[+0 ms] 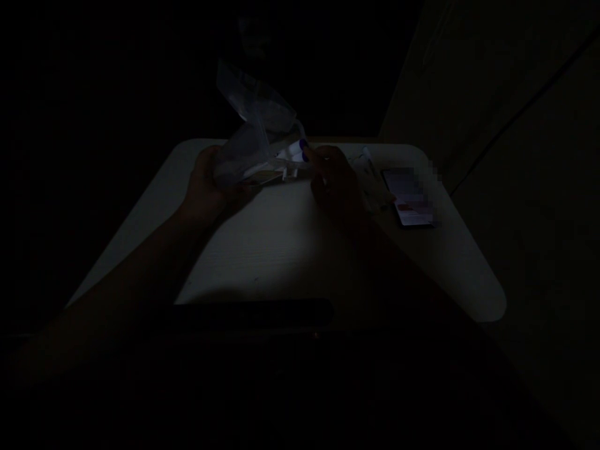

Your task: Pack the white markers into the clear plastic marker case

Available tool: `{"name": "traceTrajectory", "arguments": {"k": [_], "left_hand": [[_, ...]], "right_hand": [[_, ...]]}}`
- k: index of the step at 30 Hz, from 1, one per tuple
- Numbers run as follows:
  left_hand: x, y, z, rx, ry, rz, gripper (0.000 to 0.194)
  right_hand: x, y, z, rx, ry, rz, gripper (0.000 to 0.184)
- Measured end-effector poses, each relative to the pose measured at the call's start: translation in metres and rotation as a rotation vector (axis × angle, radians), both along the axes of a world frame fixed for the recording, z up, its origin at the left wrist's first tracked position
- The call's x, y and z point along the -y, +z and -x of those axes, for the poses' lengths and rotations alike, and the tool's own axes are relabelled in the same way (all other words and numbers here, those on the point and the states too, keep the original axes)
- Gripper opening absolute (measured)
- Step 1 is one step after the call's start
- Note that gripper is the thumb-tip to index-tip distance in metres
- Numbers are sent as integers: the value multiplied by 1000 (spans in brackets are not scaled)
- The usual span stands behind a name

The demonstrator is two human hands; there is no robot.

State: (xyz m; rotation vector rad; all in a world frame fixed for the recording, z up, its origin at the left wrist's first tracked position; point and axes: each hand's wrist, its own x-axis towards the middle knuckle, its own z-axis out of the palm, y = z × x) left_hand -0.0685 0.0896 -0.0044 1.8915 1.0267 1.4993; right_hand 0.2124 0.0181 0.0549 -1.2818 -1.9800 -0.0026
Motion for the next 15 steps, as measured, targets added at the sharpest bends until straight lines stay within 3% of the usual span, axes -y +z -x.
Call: {"name": "traceTrajectory", "arguments": {"k": [6,10,15], "left_hand": [[1,2,-1,7,15,15,96],[3,3,-3,18,28,24,97],[4,4,-4,18,30,13,95]], "right_hand": [[-7,-3,-3,-8,-101,44,52],[-11,-4,-7,148,-221,158,43],[-17,-17,-13,279,-187,288,27]]}}
